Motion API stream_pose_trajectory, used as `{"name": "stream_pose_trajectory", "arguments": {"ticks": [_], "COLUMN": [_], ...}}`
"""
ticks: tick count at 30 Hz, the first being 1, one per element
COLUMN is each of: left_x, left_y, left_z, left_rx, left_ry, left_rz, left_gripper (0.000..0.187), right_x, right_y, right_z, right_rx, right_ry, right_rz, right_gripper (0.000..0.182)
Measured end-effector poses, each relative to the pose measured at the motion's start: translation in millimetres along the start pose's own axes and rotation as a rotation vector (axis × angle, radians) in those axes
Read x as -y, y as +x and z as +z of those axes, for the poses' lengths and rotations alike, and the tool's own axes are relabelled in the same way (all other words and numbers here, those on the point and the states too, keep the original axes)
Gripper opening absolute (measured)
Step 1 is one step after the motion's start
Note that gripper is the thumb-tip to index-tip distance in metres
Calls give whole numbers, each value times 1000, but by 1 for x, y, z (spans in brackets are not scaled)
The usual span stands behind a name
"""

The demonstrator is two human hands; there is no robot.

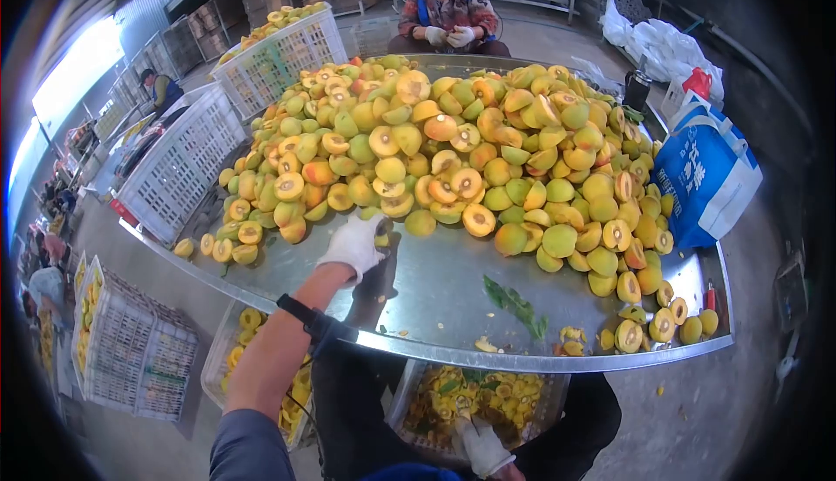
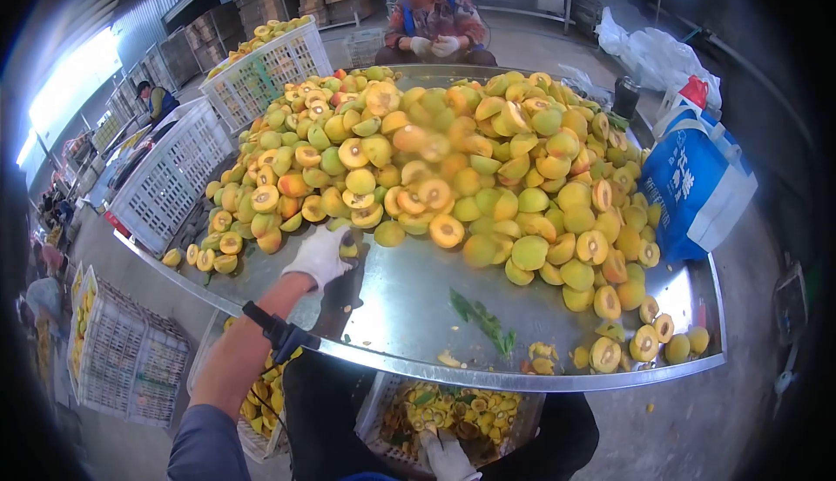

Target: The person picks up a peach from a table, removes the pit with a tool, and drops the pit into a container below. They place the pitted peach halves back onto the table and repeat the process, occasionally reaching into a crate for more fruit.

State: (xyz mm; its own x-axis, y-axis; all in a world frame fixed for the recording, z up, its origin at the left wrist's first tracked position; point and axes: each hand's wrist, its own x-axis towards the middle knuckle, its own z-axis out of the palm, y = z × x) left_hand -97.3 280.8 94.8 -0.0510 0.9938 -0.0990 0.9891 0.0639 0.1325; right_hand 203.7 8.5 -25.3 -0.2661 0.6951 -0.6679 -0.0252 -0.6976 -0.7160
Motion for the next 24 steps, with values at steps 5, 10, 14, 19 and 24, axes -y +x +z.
{"name": "stream_pose_trajectory", "arguments": {"ticks": [5, 10, 14, 19, 24], "left_x": [3, 10, -29, -79, -98], "left_y": [-29, -77, -148, -195, -209], "left_z": [15, 30, 8, 34, 34], "left_rx": [-112, -7, 113, -96, -46], "left_ry": [-171, -1482, -1998, -1781, -1855], "left_rz": [2, 86, 128, 191, 194], "left_gripper": [53, 50, 50, 48, 66], "right_x": [-13, 16, 64, 122, 127], "right_y": [-3, -17, -21, -44, -43], "right_z": [3, 6, 25, 59, 61], "right_rx": [-11, -31, -16, -47, -100], "right_ry": [-111, -325, -455, -646, -582], "right_rz": [-46, -282, -546, -799, -675], "right_gripper": [27, 29, 24, 25, 30]}}
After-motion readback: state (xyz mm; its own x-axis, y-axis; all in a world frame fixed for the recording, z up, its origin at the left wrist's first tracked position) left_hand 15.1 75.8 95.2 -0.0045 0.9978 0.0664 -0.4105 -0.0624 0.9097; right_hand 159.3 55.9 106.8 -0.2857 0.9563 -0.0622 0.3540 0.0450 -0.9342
